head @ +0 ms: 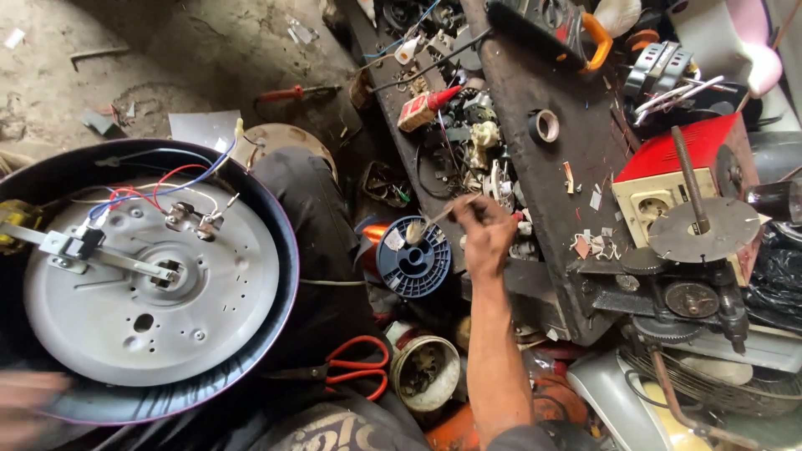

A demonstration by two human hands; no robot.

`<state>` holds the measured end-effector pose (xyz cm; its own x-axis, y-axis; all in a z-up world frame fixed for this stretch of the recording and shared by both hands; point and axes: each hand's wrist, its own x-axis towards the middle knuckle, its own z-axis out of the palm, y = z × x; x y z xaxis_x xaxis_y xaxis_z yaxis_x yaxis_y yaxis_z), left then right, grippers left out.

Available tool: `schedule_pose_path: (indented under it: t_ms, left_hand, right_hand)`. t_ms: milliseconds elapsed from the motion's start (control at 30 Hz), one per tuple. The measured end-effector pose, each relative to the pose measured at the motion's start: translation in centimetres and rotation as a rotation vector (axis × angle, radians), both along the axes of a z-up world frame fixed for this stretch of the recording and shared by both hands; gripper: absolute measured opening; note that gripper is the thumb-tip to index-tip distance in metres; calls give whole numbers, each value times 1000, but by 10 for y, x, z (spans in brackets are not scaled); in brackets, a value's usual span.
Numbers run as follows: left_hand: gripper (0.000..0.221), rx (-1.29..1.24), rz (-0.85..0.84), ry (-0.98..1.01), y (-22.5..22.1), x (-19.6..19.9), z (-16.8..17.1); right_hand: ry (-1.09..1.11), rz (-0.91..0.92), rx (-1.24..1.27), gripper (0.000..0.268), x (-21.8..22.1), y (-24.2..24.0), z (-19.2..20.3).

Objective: Disassembling the base of an electric appliance, disconnecting wires and internal components using hands and pliers.

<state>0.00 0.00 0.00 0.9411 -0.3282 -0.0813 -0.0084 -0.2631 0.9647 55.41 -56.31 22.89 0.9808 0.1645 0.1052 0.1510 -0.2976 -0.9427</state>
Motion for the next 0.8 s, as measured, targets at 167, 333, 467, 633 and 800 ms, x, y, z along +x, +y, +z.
schedule_pose_path:
  t_ms: [167, 333, 467, 633, 800]
  left_hand:
    - [34, 68, 692, -307, -294, 230, 352]
    - [62, -116, 550, -425, -359, 316, 258]
    - [45, -336, 473, -155, -377, 330, 243]
    - [22, -417, 729, 123, -377, 310, 236]
    - [24, -399, 726, 68, -364, 312, 236]
  right_hand:
    - [-232, 256, -170, 9, -47, 1, 17]
    - [-150, 394, -135, 12, -97, 31, 61]
    - [-176, 348, -237, 9, -135, 27, 61]
    - [-227, 451, -391, 14, -205, -6, 26]
    - [-102, 800, -811, 62, -258, -32, -33]
